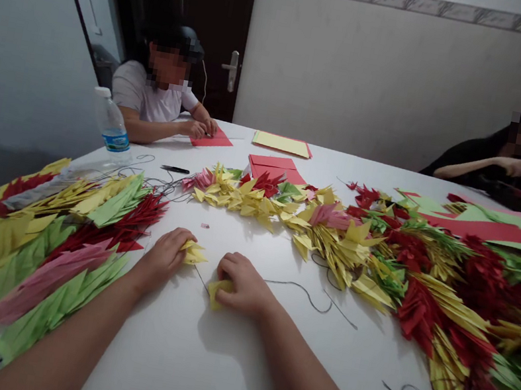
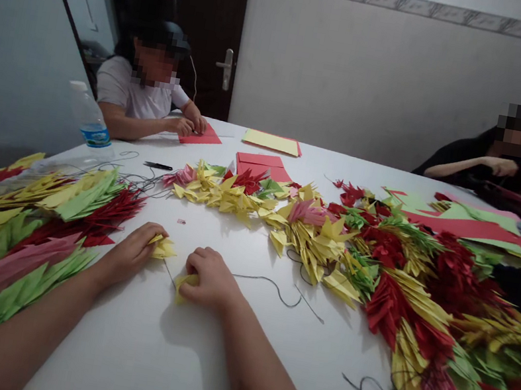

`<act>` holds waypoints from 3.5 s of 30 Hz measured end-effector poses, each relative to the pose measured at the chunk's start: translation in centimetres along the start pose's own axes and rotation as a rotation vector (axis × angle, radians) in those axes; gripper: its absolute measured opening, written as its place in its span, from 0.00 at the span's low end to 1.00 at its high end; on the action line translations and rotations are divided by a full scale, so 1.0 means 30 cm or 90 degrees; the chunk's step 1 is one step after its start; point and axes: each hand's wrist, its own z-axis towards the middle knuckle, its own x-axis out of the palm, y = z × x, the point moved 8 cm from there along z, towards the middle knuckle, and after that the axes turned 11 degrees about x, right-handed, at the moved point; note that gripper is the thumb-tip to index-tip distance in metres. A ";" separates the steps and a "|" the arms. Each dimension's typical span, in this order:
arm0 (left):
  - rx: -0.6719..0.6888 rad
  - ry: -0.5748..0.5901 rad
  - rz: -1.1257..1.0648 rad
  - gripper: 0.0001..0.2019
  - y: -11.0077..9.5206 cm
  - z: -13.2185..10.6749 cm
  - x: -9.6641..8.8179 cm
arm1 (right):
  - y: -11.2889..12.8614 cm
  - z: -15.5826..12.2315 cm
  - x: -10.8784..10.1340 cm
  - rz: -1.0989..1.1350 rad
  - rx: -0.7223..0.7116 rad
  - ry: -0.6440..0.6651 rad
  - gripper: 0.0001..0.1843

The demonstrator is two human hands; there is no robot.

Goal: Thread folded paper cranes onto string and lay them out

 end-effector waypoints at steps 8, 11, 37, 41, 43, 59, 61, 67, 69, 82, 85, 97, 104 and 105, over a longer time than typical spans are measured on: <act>-0.024 -0.001 0.005 0.12 0.023 -0.008 0.001 | -0.008 -0.005 -0.011 0.053 0.023 0.038 0.14; -0.034 -0.002 0.025 0.12 0.029 -0.010 0.002 | -0.007 -0.009 -0.012 0.034 0.032 0.078 0.17; -0.040 0.043 0.063 0.13 0.007 -0.009 0.009 | -0.183 0.004 -0.007 0.650 0.311 0.025 0.14; -0.046 0.043 0.062 0.13 0.002 -0.008 0.008 | -0.151 -0.007 -0.010 0.642 0.306 0.092 0.19; -0.048 0.045 0.061 0.12 -0.001 -0.008 0.008 | -0.126 -0.009 -0.016 0.651 0.281 0.120 0.21; -0.095 0.086 0.070 0.10 -0.081 -0.002 0.075 | -0.179 0.036 0.002 0.596 0.285 -0.129 0.17; -0.112 0.085 0.052 0.11 -0.071 -0.006 0.081 | -0.177 0.036 -0.003 0.557 0.286 -0.145 0.17; -0.100 0.087 0.025 0.19 -0.066 -0.007 0.078 | -0.159 0.040 -0.004 0.501 0.254 -0.140 0.17; -0.091 0.103 0.024 0.22 -0.074 -0.006 0.077 | -0.155 0.041 -0.005 0.484 0.247 -0.143 0.16; -0.077 0.124 0.039 0.21 -0.074 -0.004 0.090 | -0.122 0.039 -0.035 0.535 0.234 -0.162 0.15; -0.079 0.119 0.041 0.21 -0.071 -0.003 0.085 | -0.137 0.032 -0.074 0.584 0.240 -0.204 0.15; -0.078 0.089 0.043 0.19 -0.081 0.005 0.047 | -0.214 0.004 -0.191 0.603 0.208 -0.391 0.14; -0.086 0.031 0.035 0.20 -0.061 0.006 0.021 | -0.191 0.006 -0.185 0.321 0.278 -0.288 0.13; -0.095 0.017 0.034 0.20 -0.055 0.004 0.014 | -0.183 0.010 -0.176 0.277 0.286 -0.241 0.14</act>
